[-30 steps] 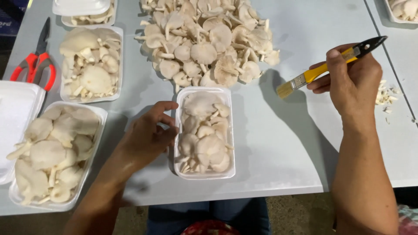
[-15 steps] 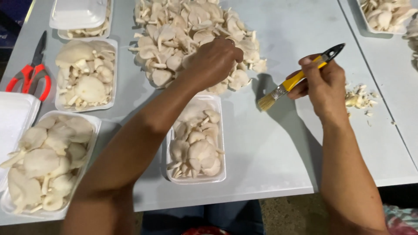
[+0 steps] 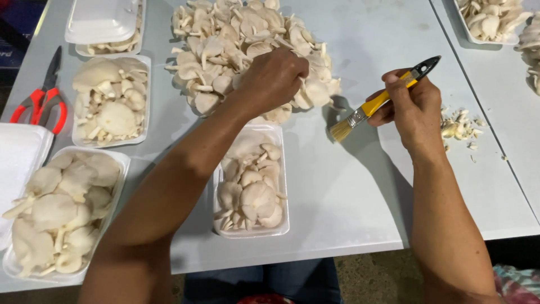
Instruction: Cleaning oyster mushrooms with a paintbrush and arranging them into foam trays for packaging.
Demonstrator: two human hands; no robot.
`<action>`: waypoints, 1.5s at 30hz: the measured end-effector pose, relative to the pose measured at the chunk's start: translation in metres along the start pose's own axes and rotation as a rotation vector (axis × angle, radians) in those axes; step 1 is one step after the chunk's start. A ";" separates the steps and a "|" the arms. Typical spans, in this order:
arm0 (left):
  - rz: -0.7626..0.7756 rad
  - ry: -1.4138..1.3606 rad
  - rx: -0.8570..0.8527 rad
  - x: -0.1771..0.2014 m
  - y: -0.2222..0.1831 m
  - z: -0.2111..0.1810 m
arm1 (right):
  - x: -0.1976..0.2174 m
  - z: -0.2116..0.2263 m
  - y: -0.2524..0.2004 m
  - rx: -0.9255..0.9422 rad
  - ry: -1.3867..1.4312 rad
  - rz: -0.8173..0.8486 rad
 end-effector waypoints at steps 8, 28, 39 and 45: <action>-0.223 -0.504 0.234 0.057 -0.052 -0.034 | -0.001 0.002 -0.004 -0.003 0.028 -0.046; -0.125 -0.028 0.204 -0.001 -0.035 0.038 | -0.001 -0.001 0.000 0.006 0.064 -0.070; -0.160 0.305 0.064 -0.011 -0.041 0.057 | 0.001 -0.002 -0.001 0.045 0.056 -0.088; -0.048 0.408 0.067 -0.011 -0.040 0.056 | 0.007 -0.011 0.005 0.099 0.077 -0.121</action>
Point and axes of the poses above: each hand's wrist, its own y-axis towards the middle knuckle, its own x-axis out of the back of the hand, z = x × y, the point moved 1 cm from there along y, towards the middle knuckle, and after that the axes turned 10 degrees about -x, right-handed, at the moved point
